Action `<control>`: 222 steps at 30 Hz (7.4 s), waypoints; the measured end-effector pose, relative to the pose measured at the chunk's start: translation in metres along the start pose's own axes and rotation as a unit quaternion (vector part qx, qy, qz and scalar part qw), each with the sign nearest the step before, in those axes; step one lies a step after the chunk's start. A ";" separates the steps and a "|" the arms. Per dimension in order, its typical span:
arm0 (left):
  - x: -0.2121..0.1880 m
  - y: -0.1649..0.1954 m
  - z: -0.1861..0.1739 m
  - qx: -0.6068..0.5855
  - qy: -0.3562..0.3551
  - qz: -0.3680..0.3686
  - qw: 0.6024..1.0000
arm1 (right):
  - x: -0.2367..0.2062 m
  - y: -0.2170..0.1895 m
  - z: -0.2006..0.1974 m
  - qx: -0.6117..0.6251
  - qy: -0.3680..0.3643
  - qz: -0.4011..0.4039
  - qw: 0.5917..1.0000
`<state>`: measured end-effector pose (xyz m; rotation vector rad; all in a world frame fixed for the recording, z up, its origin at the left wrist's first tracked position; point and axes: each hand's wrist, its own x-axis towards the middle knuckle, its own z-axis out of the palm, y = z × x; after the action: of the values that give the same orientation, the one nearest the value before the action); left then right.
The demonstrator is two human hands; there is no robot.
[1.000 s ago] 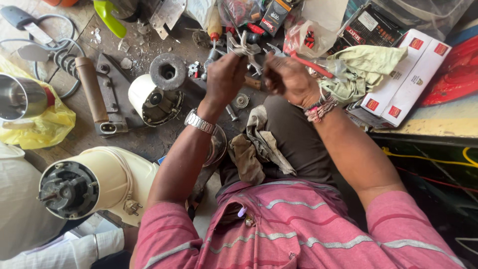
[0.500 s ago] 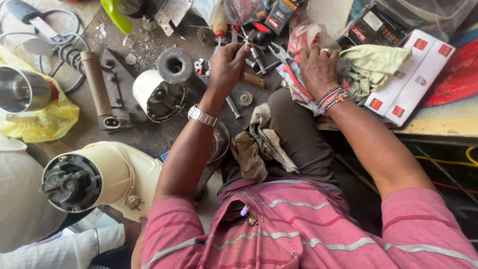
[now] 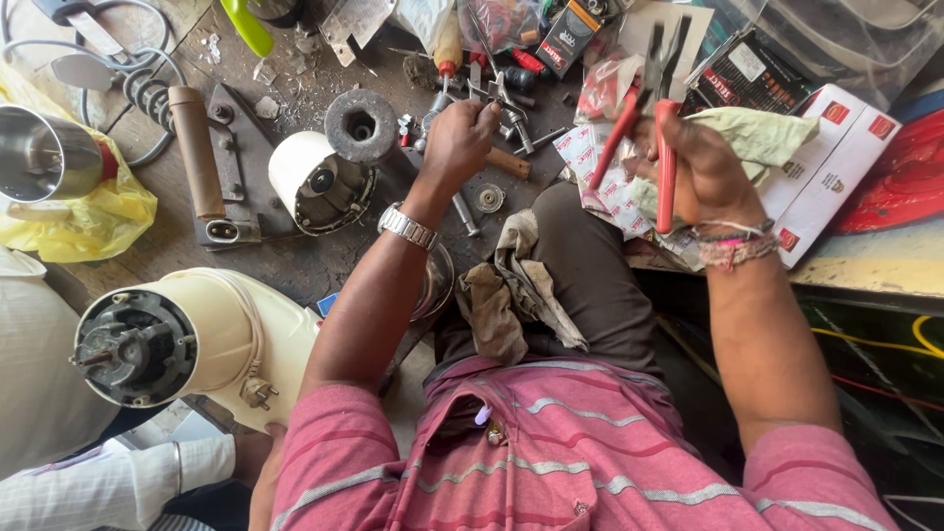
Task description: The person uses pliers to remove a metal ring from a blender blade assembly and then wipes the blade with a cloth. The person also handles a disassembled blender base and a metal container.
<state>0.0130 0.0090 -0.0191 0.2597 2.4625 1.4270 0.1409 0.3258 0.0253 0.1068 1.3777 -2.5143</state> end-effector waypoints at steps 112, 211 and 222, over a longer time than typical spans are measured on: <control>-0.007 0.005 0.016 0.161 0.182 0.313 0.918 | 0.013 0.051 0.086 -0.459 0.109 0.035 0.881; -0.006 0.004 -0.020 -0.589 -0.192 0.155 0.770 | -0.041 0.000 0.141 -0.672 0.099 -0.152 0.718; -0.008 0.006 -0.021 -0.545 -0.172 0.150 0.807 | -0.040 0.018 0.144 -0.669 0.128 -0.176 0.710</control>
<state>0.0139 -0.0074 -0.0030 0.5723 1.0437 2.3844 0.1934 0.2045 0.0963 -0.1264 3.1505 -1.0608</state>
